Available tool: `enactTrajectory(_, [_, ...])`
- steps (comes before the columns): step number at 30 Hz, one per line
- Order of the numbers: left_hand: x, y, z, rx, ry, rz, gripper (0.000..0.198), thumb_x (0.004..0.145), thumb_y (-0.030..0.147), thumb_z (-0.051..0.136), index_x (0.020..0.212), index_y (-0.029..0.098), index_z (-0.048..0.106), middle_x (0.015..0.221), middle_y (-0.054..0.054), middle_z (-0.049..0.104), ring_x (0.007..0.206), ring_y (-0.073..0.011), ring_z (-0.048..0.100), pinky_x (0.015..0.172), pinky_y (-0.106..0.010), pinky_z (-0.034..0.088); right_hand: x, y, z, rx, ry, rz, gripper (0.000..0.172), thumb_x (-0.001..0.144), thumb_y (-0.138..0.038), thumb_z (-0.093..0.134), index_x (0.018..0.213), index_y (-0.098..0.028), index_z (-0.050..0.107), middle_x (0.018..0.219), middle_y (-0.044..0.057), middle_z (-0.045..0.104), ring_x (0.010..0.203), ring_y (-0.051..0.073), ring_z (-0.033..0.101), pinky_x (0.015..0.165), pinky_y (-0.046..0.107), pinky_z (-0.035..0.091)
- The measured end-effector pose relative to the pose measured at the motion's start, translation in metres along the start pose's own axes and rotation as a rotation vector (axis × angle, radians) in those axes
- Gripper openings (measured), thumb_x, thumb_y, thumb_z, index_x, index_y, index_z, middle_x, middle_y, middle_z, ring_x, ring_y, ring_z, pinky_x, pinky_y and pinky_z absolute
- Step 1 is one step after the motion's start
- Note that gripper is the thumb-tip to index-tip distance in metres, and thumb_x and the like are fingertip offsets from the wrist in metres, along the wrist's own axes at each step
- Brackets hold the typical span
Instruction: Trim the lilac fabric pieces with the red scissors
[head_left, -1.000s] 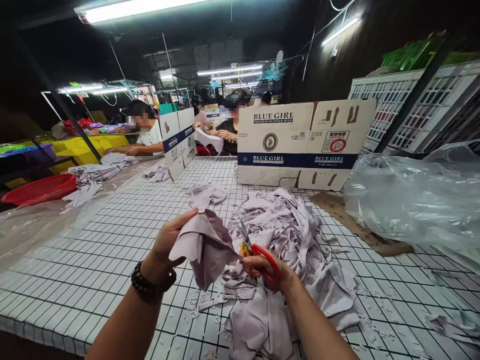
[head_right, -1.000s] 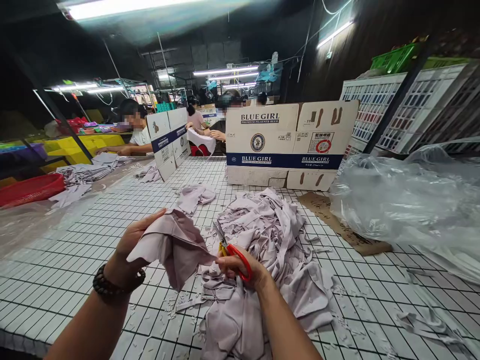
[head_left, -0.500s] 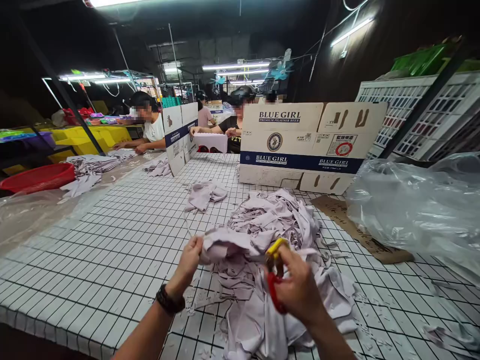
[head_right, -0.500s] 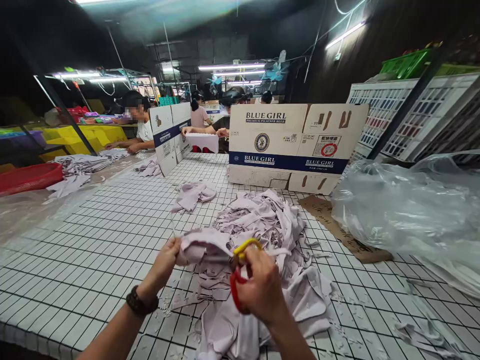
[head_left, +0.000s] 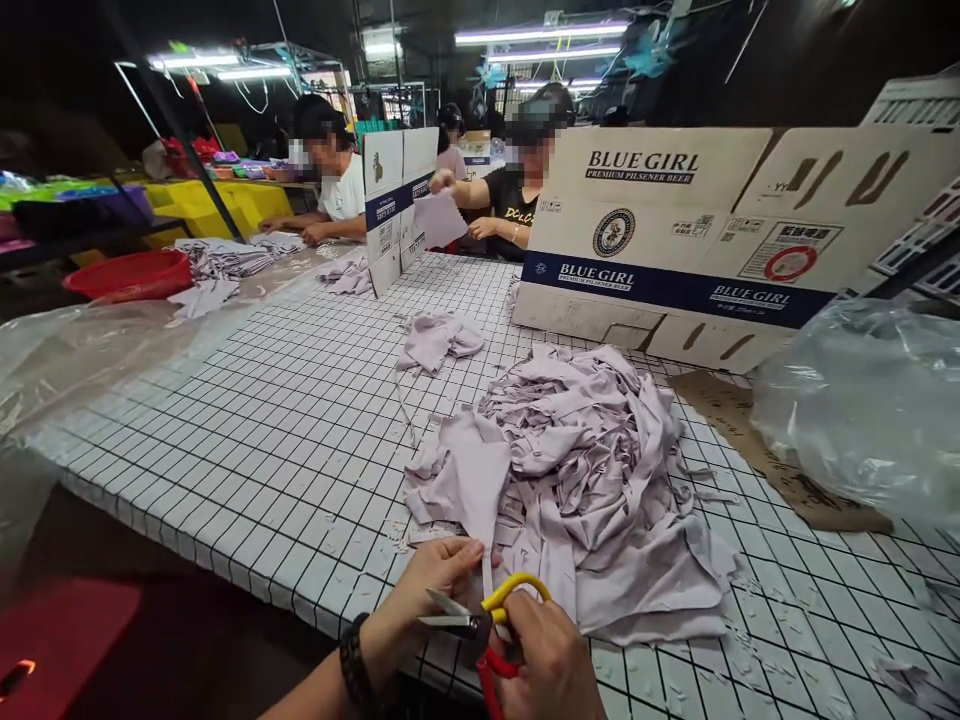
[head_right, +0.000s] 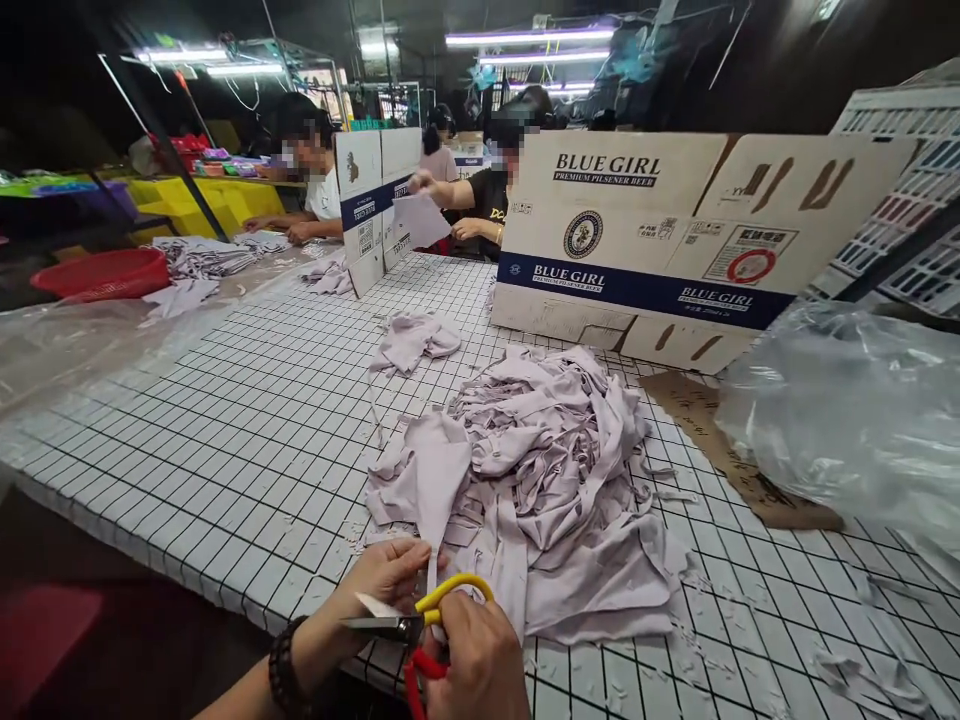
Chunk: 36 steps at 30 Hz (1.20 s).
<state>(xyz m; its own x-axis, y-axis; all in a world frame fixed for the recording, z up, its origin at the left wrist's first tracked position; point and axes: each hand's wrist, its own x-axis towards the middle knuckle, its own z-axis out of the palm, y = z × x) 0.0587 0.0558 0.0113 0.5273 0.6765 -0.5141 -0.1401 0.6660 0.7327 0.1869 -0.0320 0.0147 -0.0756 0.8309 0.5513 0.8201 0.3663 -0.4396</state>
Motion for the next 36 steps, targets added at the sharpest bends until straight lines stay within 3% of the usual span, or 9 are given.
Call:
enactTrajectory(3, [-0.001,0.000,0.002,-0.075,-0.005,0.028,0.048,0.061,0.052,0.082,0.075,0.015,0.057,0.056,0.005,0.055,0.041,-0.0038,0.030,0.042,-0.019,0.021,0.000,0.011,-0.009,0.210,-0.142,0.275,0.009,0.083,-0.024,0.056,0.075,-0.023,0.052,0.062,-0.002,0.058,0.052,0.014,0.054,0.049,0.022,0.041])
enactTrajectory(7, [-0.008,0.001,0.005,-0.137,0.011,0.060,0.048,0.061,0.049,0.084,0.081,0.016,0.055,0.071,0.001,0.065,0.045,-0.0048,0.039,0.045,-0.019,0.032,0.018,0.032,-0.016,0.397,-0.097,0.579,0.021,0.087,-0.037,0.059,0.098,-0.019,0.061,0.078,0.002,0.064,0.066,0.016,0.059,0.063,0.024,0.049])
enactTrajectory(10, [-0.012,0.004,0.007,-0.070,-0.003,0.092,0.049,0.061,0.052,0.083,0.080,0.012,0.061,0.073,-0.001,0.064,0.048,-0.0048,0.041,0.047,-0.019,0.036,0.040,0.046,-0.009,0.603,-0.127,0.504,0.029,0.082,-0.030,0.063,0.109,-0.020,0.061,0.089,0.004,0.064,0.075,0.017,0.059,0.073,0.027,0.050])
enactTrajectory(18, [-0.013,0.018,-0.001,0.316,0.030,0.371,0.049,0.080,0.063,0.060,0.079,0.014,0.065,0.068,0.000,0.054,0.056,-0.0111,0.046,0.055,-0.025,0.040,0.071,0.050,0.029,0.833,-0.140,0.459,0.009,0.080,-0.028,0.061,0.084,-0.021,0.059,0.082,0.003,0.065,0.063,0.014,0.054,0.060,0.026,0.049])
enactTrajectory(21, [-0.012,0.025,-0.006,0.552,0.184,0.651,0.040,0.089,0.052,0.053,0.079,0.016,0.068,0.084,-0.007,0.056,0.083,-0.0200,0.055,0.075,-0.032,0.046,0.076,0.047,0.034,0.855,-0.135,0.467,0.011,0.080,-0.030,0.063,0.079,-0.022,0.055,0.079,0.002,0.064,0.066,0.015,0.056,0.065,0.028,0.051])
enactTrajectory(25, [-0.009,0.031,-0.011,0.667,0.256,0.835,0.031,0.094,0.040,0.050,0.083,0.019,0.070,0.113,-0.013,0.056,0.125,-0.0280,0.042,0.102,-0.039,0.038,0.080,0.042,0.037,0.848,-0.153,0.477,0.017,0.079,-0.032,0.065,0.076,-0.022,0.052,0.076,0.001,0.062,0.071,0.017,0.058,0.069,0.028,0.049])
enactTrajectory(28, [-0.005,0.031,-0.013,0.609,0.137,0.779,0.030,0.096,0.039,0.047,0.089,0.018,0.067,0.099,-0.010,0.063,0.094,-0.0214,0.059,0.085,-0.033,0.047,0.081,0.042,0.031,0.814,-0.202,0.506,0.016,0.080,-0.033,0.063,0.077,-0.021,0.053,0.071,-0.001,0.059,0.067,0.016,0.056,0.064,0.027,0.046])
enactTrajectory(31, [-0.001,0.031,-0.016,0.553,0.128,0.706,0.033,0.096,0.042,0.045,0.088,0.017,0.064,0.067,-0.001,0.056,0.059,-0.0141,0.052,0.059,-0.025,0.044,0.082,0.046,0.010,0.727,-0.270,0.555,0.015,0.078,-0.031,0.066,0.079,-0.021,0.055,0.072,-0.001,0.059,0.066,0.017,0.055,0.062,0.027,0.044])
enactTrajectory(36, [0.003,0.035,-0.018,0.642,0.094,0.724,0.032,0.097,0.040,0.043,0.086,0.017,0.062,0.072,-0.002,0.055,0.065,-0.0152,0.054,0.063,-0.026,0.044,0.081,0.047,-0.031,0.186,-0.448,0.480,0.026,0.072,-0.037,0.070,0.072,-0.022,0.049,0.071,-0.002,0.054,0.067,0.018,0.051,0.062,0.028,0.038])
